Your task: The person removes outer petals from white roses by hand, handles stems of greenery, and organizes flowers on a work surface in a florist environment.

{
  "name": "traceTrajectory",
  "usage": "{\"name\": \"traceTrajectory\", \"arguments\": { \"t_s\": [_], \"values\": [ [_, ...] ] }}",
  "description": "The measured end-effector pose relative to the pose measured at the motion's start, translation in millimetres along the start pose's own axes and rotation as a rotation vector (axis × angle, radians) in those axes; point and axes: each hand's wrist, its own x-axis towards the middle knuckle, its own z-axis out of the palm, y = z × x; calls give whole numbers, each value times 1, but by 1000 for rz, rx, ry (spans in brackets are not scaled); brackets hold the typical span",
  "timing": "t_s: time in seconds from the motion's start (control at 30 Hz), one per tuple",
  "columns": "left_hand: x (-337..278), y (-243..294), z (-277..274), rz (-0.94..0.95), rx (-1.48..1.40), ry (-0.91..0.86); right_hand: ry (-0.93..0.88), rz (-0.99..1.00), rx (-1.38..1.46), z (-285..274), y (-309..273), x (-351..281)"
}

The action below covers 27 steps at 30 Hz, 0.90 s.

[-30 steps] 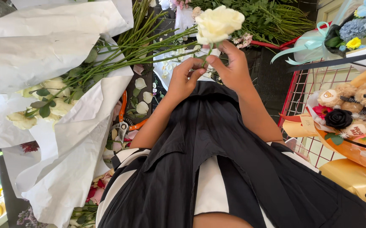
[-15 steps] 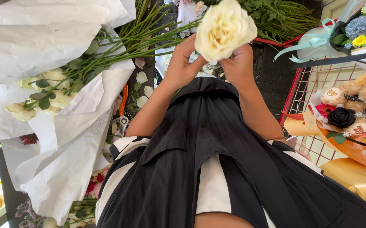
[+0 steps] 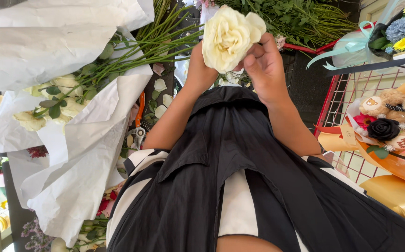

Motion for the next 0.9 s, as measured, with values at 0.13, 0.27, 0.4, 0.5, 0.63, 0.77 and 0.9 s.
{"name": "traceTrajectory", "arguments": {
  "t_s": [0.13, 0.27, 0.4, 0.5, 0.63, 0.77, 0.9],
  "values": [
    [-4, -1, 3, -14, -25, -7, 28, -14, -38, 6, -1, 0],
    [-2, -3, 5, -31, -65, -6, 57, -41, -68, 7, -2, 0],
    [-5, -11, 5, -74, -106, 3, 49, -109, -178, 5, -1, 2],
    [-7, -21, 5, -112, -128, 15, 53, -229, -494, 1, -9, 5],
    [-8, -32, 7, -155, -158, 24, 88, -392, -747, -3, -23, 16],
    [-12, -31, 9, -235, -239, -33, 102, -429, -826, -7, -25, 18],
    [-4, -26, 8, -266, -156, -74, 50, -424, -874, -10, -28, 21]
  ]
}}
